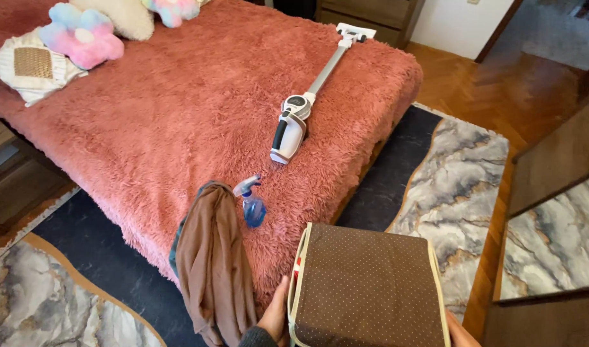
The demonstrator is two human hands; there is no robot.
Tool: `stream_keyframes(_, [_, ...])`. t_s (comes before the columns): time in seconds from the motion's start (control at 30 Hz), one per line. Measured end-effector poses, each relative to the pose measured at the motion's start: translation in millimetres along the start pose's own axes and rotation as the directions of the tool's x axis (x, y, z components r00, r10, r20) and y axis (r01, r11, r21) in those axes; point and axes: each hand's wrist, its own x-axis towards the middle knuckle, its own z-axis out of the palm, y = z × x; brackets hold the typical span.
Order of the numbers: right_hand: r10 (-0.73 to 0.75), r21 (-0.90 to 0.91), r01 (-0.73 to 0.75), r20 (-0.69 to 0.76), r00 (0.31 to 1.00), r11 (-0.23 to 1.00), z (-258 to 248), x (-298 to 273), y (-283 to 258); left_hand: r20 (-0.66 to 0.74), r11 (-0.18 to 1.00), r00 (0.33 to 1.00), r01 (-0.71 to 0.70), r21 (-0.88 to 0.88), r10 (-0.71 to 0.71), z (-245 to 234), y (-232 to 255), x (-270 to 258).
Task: The person moves a fabric storage box from a wooden nightstand onto a bed, then sprays the nightstand with a cleaning solution. They wipe the top surface and the front of the drawers with a green cloth.
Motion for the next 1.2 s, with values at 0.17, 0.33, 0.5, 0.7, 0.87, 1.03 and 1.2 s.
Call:
stream_keyframes(0.17, [0.951,0.818,-0.519,-0.107,0.289,0.249,-18,128,-260,-0.009,0.999,0.999,-0.051,0.0,0.051,17,40,29])
stream_keyframes(0.33, [0.674,0.893,-0.363,0.097,0.733,0.266,-36,226,-263,0.103,0.978,0.99,-0.109,0.178,0.092,-5,81,121])
stream_keyframes(0.5, [0.74,0.861,-0.498,0.27,0.616,0.1,-49,317,-350,-0.085,0.994,0.992,-0.095,-0.045,0.091,-6,112,194])
stream_keyframes(0.7, [0.544,0.793,-0.437,0.162,0.823,0.424,-43,419,-272,-0.187,0.991,0.982,-0.037,-0.129,0.012,-6,125,247])
stream_keyframes(0.87, [0.499,0.673,-0.532,0.27,0.823,0.513,-43,500,-267,-0.253,0.979,0.964,-0.127,-0.158,0.084,19,145,263])
stream_keyframes(1.03, [0.493,0.613,-0.61,0.376,0.785,0.502,-44,579,-255,-0.399,0.921,0.897,-0.305,-0.24,0.193,21,144,318])
stream_keyframes(1.2, [0.412,0.509,-0.597,0.436,0.8,0.62,-43,637,-226,-0.6,0.91,0.775,-0.374,-0.179,0.2,20,139,370])
